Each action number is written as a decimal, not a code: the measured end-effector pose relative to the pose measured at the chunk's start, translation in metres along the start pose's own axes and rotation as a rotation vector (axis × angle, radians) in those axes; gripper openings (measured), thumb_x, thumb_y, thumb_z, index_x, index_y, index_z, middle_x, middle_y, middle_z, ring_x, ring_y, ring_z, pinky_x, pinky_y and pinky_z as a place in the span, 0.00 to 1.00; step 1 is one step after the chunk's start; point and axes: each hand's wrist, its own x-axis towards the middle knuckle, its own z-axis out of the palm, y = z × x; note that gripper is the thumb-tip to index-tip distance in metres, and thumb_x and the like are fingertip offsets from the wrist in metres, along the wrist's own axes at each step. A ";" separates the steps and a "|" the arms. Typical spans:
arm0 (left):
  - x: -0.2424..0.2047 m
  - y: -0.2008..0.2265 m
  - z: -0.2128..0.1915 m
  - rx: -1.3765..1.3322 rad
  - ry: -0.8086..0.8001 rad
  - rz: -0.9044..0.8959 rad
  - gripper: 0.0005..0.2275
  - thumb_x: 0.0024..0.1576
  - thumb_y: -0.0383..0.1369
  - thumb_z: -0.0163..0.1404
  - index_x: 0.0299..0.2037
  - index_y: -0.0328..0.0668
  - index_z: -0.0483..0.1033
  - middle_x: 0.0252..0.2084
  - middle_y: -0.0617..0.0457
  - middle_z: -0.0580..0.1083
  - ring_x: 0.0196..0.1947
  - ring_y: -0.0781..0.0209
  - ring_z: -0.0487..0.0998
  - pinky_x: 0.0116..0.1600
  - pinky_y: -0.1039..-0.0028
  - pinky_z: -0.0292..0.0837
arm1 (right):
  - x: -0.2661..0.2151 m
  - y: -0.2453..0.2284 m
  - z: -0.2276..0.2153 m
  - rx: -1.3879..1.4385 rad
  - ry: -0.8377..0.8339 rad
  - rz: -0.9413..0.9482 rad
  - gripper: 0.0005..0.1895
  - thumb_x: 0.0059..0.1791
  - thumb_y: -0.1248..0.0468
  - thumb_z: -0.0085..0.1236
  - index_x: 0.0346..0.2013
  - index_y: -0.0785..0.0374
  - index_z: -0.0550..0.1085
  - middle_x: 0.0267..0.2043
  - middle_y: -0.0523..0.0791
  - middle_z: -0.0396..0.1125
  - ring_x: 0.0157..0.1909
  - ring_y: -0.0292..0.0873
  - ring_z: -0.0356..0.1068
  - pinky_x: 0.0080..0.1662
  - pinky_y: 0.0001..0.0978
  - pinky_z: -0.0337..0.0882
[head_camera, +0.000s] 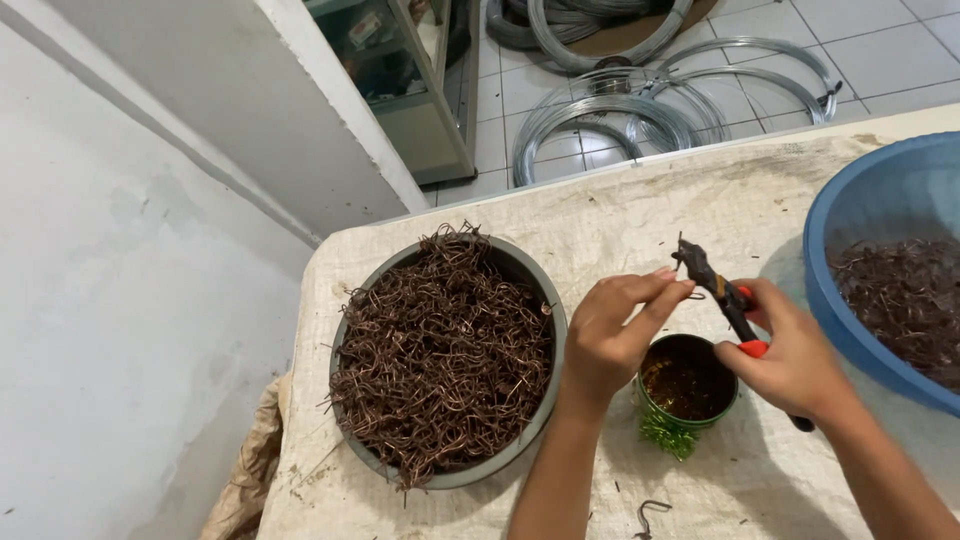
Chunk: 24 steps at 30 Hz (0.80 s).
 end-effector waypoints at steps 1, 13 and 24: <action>0.001 0.000 -0.001 -0.003 -0.002 0.004 0.13 0.58 0.17 0.62 0.53 0.26 0.77 0.49 0.39 0.77 0.49 0.47 0.81 0.52 0.60 0.82 | -0.001 -0.004 -0.001 0.002 0.004 0.001 0.28 0.39 0.64 0.58 0.55 0.61 0.70 0.52 0.47 0.73 0.56 0.46 0.74 0.57 0.39 0.69; 0.001 0.001 -0.004 -0.045 0.001 -0.076 0.11 0.63 0.19 0.55 0.55 0.32 0.76 0.50 0.42 0.76 0.50 0.46 0.82 0.53 0.61 0.81 | 0.000 0.013 -0.004 -0.009 0.010 -0.089 0.32 0.38 0.64 0.58 0.58 0.63 0.69 0.56 0.51 0.70 0.55 0.51 0.72 0.63 0.44 0.69; 0.002 0.003 -0.007 -0.036 -0.007 -0.046 0.10 0.63 0.19 0.56 0.54 0.31 0.76 0.51 0.42 0.75 0.50 0.45 0.82 0.53 0.60 0.81 | 0.000 0.010 -0.007 -0.182 0.131 -0.176 0.33 0.36 0.61 0.61 0.56 0.65 0.69 0.53 0.51 0.69 0.53 0.51 0.72 0.55 0.43 0.66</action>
